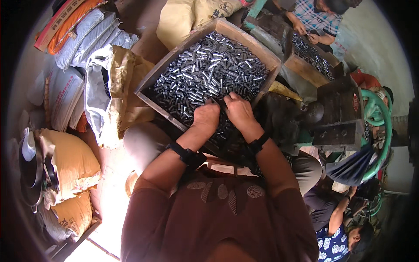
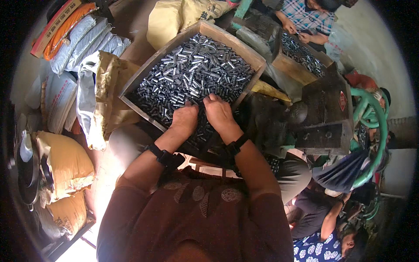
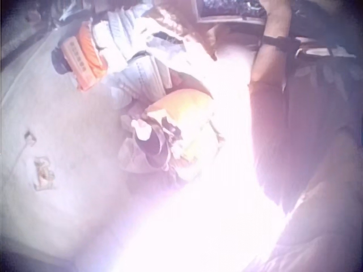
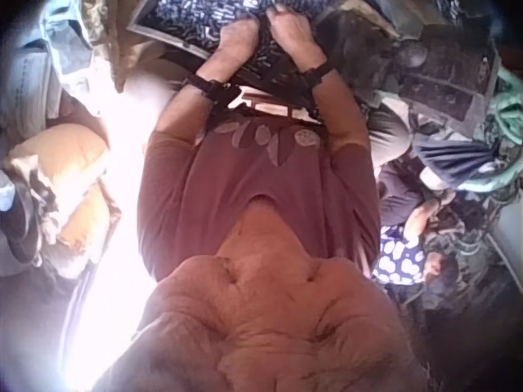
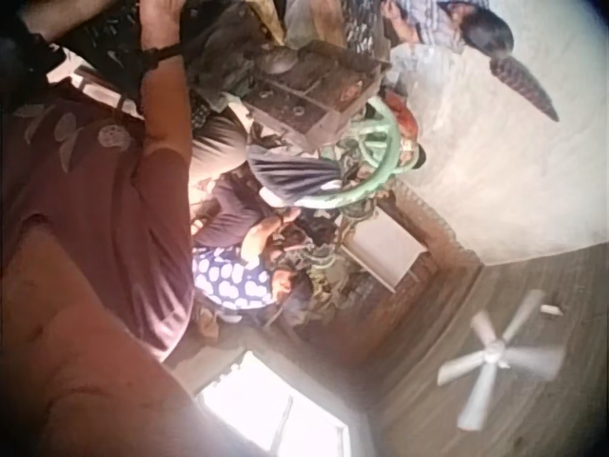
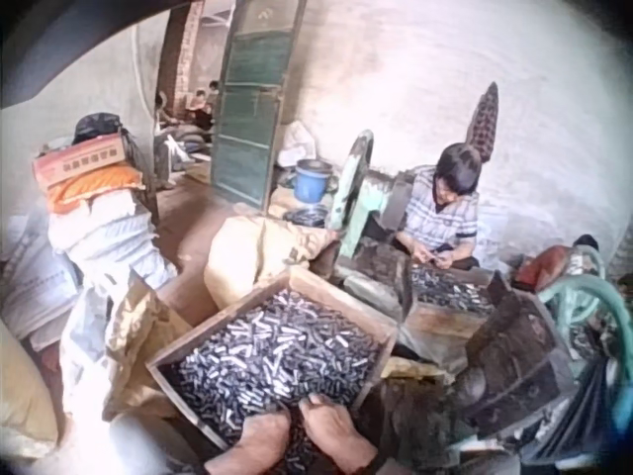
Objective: Operating a manual metal fabrication machine to process small cylindrical components.
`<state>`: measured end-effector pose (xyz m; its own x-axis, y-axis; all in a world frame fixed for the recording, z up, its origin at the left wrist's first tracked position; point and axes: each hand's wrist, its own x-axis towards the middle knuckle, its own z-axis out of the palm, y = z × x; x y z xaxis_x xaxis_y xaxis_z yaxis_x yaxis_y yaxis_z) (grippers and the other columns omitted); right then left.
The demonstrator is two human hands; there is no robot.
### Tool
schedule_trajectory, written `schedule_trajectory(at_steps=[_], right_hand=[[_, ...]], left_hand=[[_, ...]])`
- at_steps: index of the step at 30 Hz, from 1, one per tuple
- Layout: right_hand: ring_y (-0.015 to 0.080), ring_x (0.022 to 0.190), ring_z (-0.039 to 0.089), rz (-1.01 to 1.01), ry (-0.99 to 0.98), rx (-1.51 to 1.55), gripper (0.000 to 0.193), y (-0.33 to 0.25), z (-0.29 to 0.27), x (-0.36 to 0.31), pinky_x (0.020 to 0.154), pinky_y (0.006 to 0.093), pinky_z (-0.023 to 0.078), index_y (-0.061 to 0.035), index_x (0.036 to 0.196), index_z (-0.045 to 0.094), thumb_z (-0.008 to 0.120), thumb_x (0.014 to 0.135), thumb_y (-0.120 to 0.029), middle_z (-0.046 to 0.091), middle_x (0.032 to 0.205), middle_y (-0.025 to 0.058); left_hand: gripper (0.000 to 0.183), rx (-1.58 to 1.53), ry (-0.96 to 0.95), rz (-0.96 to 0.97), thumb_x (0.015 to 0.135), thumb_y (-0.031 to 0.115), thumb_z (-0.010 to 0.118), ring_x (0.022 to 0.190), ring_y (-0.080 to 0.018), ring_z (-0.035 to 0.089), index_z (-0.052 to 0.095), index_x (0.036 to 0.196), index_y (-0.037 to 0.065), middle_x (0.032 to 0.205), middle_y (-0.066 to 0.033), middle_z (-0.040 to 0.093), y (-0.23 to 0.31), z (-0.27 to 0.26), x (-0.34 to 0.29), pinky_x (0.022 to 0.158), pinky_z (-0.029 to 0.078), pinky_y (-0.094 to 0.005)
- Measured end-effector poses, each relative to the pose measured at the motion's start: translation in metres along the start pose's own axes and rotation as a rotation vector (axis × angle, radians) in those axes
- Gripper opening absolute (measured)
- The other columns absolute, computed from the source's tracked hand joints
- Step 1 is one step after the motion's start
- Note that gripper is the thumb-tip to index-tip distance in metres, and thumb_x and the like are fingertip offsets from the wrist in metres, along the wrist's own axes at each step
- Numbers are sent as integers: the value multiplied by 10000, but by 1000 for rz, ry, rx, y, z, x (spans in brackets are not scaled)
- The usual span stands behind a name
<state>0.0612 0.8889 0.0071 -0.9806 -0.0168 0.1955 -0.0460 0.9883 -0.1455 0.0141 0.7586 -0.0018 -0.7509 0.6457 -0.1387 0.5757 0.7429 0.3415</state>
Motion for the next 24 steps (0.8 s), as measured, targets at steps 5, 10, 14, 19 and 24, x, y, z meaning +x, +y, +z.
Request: schedule_trajectory(at_steps=[5,10,14,19,24], right_hand=[[253,672,608,213,226,330,171,-1,-1,-13,597,351,495,-24,874,573,625,741,-118,596,821,135],[121,586,616,659,189,1111,191,0,-24,-35,455,221,470,10,989,586,570,814,-65,626,766,76],[104,576,608,785,170,1207,176,-5,-44,-51,451,210,452,35,941,599,582,819,-91,625,756,63],[104,607,611,810,207,1143,173,-2,-50,-69,472,200,439,18,938,606,584,821,-108,627,784,51],[100,656,610,776,276,1291,162,-10,-62,-76,515,200,449,18,936,609,575,824,-94,628,806,50]], left_hand=[[226,-173,73,-32,675,55,561,823,-333,596,580,900,42,955,-189,567,-5,6,2,732,489,-383],[187,-420,268,11,619,67,606,822,-380,581,566,783,-15,892,-229,577,-4,-2,-4,721,477,-407],[205,-726,221,116,619,55,622,725,-348,600,550,792,-29,749,-203,615,-6,-8,-1,671,467,-361],[176,-1162,-53,104,735,18,576,489,-69,453,569,910,32,682,-14,552,8,-10,-8,407,340,-209],[188,-1872,-383,-111,766,6,504,465,-34,383,568,937,50,714,-19,545,16,-16,-29,380,257,-154]])
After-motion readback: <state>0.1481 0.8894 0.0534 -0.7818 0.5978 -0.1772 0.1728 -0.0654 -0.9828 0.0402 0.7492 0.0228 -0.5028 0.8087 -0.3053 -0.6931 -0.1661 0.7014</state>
